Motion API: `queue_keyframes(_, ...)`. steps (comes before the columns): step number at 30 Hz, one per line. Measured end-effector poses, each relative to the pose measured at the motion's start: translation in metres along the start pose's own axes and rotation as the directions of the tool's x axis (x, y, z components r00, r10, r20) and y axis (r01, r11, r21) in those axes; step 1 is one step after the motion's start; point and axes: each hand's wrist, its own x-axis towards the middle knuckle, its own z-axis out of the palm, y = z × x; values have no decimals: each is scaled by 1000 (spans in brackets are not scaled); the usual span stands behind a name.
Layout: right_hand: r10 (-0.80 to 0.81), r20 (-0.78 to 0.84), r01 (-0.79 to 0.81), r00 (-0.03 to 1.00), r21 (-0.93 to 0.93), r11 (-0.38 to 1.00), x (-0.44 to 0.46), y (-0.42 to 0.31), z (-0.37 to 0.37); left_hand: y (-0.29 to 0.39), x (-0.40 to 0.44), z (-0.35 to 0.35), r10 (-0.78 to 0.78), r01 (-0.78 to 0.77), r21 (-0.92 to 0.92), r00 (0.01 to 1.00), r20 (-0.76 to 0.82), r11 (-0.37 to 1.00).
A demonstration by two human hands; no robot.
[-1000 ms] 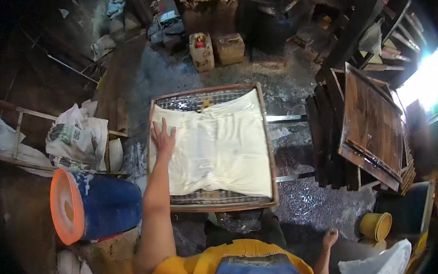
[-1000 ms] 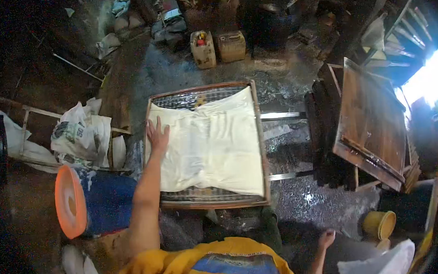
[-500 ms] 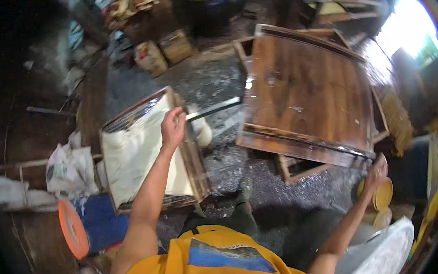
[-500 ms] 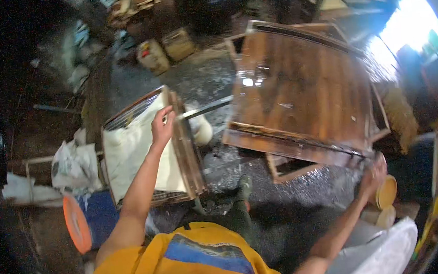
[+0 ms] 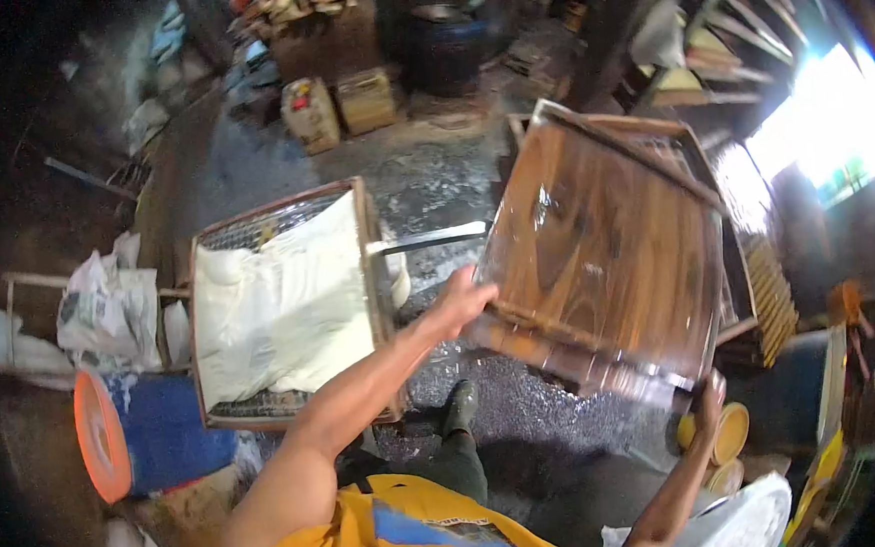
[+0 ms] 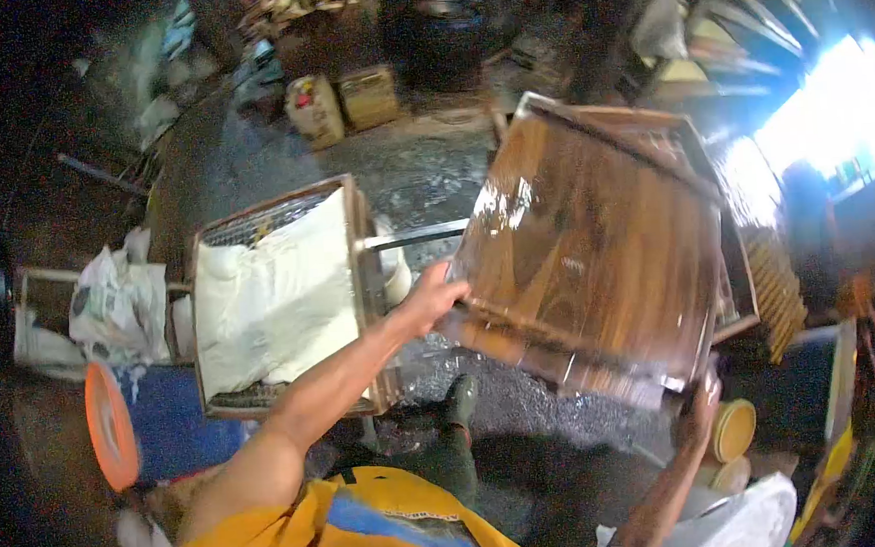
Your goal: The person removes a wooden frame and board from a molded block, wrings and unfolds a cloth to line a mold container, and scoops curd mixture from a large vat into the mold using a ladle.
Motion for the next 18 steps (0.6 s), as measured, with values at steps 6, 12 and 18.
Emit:
queue_keyframes(6, 230, 85, -243, 970, 444, 862, -198, -21, 93, -29, -174, -160, -45, 46, 6, 993, -105, 999)
queue_keyframes(12, 212, 36, -213, 977, 305, 928, -316, -128, 209, -68, -331, -317, 17, -38, -69, 960, -279, 997)
queue_keyframes(18, -56, 285, 22, 957, 122, 992, -353, -245, 317, -72, -422, -433, 2, -105, -188, 875, -483, 977)
